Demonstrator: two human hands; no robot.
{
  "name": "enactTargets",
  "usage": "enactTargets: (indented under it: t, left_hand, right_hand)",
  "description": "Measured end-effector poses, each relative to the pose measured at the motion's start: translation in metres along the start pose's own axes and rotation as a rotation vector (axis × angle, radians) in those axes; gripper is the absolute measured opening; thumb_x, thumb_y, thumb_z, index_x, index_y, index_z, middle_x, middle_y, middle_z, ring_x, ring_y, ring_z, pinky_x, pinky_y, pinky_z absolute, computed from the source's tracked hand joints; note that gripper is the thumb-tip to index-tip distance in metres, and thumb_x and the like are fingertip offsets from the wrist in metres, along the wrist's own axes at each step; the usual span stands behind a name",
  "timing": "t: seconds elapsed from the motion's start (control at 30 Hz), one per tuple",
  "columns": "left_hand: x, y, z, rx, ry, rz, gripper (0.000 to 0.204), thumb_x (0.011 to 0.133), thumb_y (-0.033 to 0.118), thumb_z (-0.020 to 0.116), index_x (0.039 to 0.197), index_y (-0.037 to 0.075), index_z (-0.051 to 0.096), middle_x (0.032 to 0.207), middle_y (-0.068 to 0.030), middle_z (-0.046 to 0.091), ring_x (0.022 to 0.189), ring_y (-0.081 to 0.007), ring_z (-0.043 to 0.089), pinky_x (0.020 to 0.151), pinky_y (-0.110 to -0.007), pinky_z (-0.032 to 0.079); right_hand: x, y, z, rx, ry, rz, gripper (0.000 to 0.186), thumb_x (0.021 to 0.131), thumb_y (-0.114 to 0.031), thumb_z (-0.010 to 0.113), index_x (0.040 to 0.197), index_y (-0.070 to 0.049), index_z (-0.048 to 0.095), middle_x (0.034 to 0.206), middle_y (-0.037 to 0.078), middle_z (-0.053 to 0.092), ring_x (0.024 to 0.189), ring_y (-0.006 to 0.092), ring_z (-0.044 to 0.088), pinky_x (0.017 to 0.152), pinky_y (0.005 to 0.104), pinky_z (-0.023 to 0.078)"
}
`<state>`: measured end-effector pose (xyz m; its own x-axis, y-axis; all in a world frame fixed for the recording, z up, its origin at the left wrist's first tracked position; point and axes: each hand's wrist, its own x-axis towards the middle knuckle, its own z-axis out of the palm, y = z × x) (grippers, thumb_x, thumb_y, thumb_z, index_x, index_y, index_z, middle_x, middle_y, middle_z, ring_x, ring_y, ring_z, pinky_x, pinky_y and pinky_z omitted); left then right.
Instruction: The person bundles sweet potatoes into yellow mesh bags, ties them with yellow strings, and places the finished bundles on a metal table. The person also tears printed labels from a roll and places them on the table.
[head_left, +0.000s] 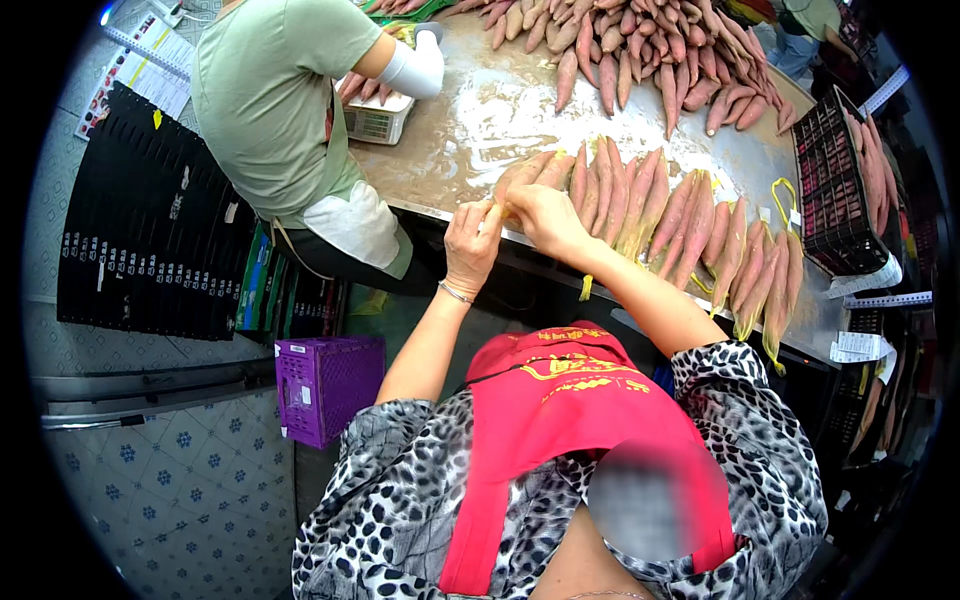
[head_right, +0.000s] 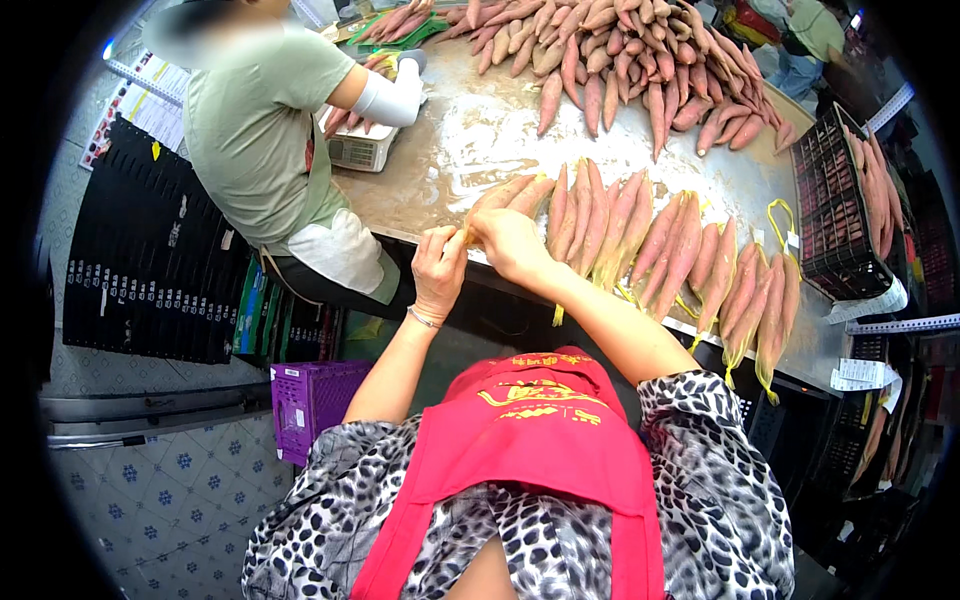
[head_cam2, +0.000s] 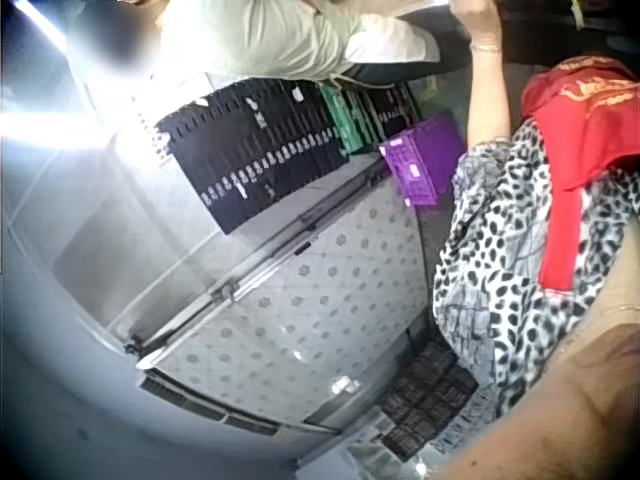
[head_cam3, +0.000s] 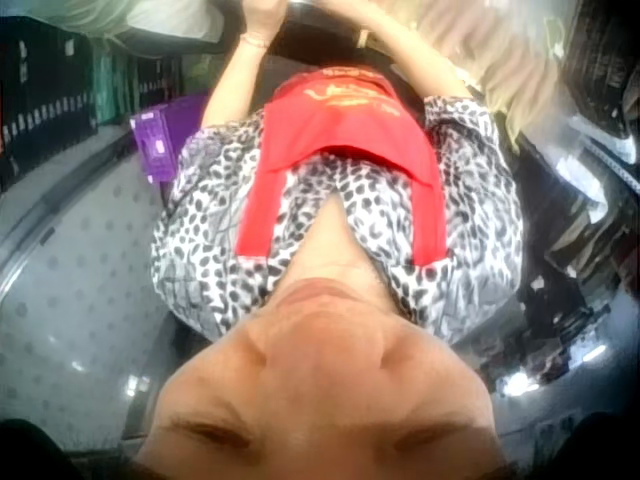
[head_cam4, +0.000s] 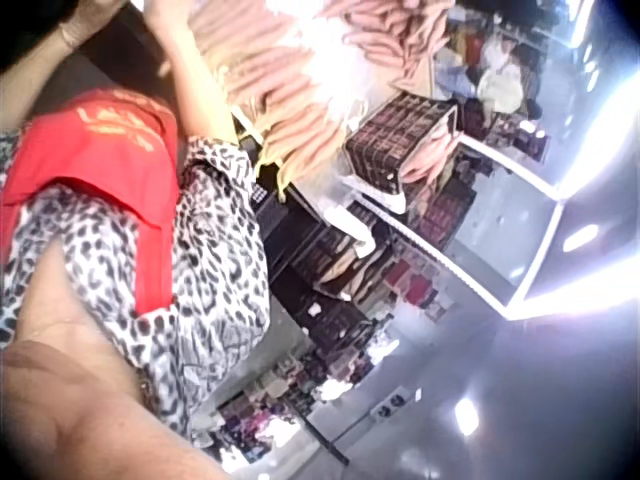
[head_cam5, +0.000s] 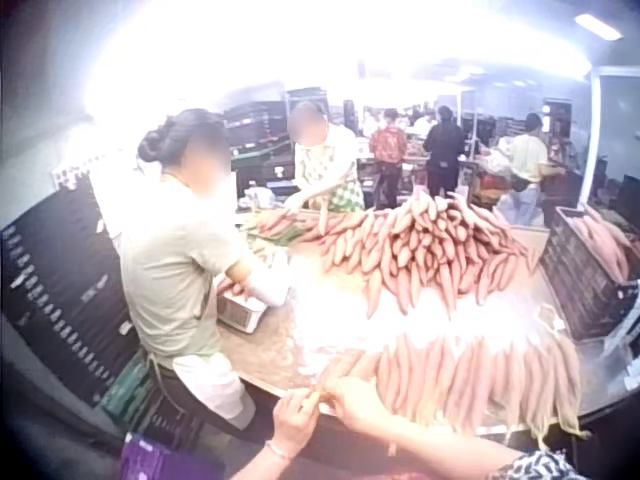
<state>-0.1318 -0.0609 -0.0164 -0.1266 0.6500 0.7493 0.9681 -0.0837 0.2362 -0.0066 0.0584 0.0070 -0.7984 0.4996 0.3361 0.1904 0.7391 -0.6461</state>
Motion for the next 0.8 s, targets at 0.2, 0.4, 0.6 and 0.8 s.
enactTargets:
  t: [0.2, 0.4, 0.6, 0.8]
  left_hand:
    - [-0.012, -0.035, -0.019, 0.046, -0.176, 0.291, 0.033, 0.072, 0.000, 0.069, 0.105, 0.001, 0.066, 0.105, -0.0095, 0.062, 0.090, -0.0261, 0.062, 0.078, -0.035, 0.055]
    - [-0.002, -0.056, -0.029, -0.011, -0.476, 0.814, 0.015, 0.079, 0.014, 0.060, 0.092, 0.008, 0.057, 0.110, -0.0075, 0.061, 0.102, -0.0200, 0.062, 0.086, -0.029, 0.054]
    - [-0.026, -0.067, -0.020, 0.072, -0.689, 0.716, 0.025, 0.078, 0.014, 0.059, 0.102, 0.005, 0.057, 0.105, -0.0103, 0.058, 0.110, -0.0251, 0.060, 0.089, -0.031, 0.054]
    - [-0.034, -0.058, -0.021, 0.127, -0.637, 0.606, 0.027, 0.077, 0.012, 0.060, 0.102, 0.003, 0.056, 0.100, -0.0133, 0.058, 0.096, -0.0254, 0.060, 0.081, -0.031, 0.054]
  right_hand:
    - [0.043, 0.060, 0.046, 0.564, -0.657, 0.531, 0.016, 0.079, -0.016, 0.067, 0.088, -0.004, 0.073, 0.077, 0.016, 0.071, 0.072, 0.0292, 0.069, 0.068, 0.0402, 0.053]
    - [0.062, 0.045, 0.061, 0.008, -0.696, 0.054, 0.019, 0.068, -0.021, 0.073, 0.081, -0.007, 0.076, 0.076, 0.016, 0.072, 0.075, 0.0302, 0.070, 0.070, 0.0408, 0.054]
    - [0.056, 0.038, 0.087, -0.193, -0.627, -0.082, 0.016, 0.076, -0.018, 0.069, 0.087, -0.007, 0.074, 0.082, 0.018, 0.071, 0.082, 0.0359, 0.070, 0.074, 0.0455, 0.054]
    - [0.026, 0.040, 0.101, 0.176, -0.233, 0.109, 0.022, 0.084, -0.024, 0.068, 0.087, -0.002, 0.068, 0.079, 0.019, 0.067, 0.080, 0.0383, 0.066, 0.073, 0.0468, 0.050]
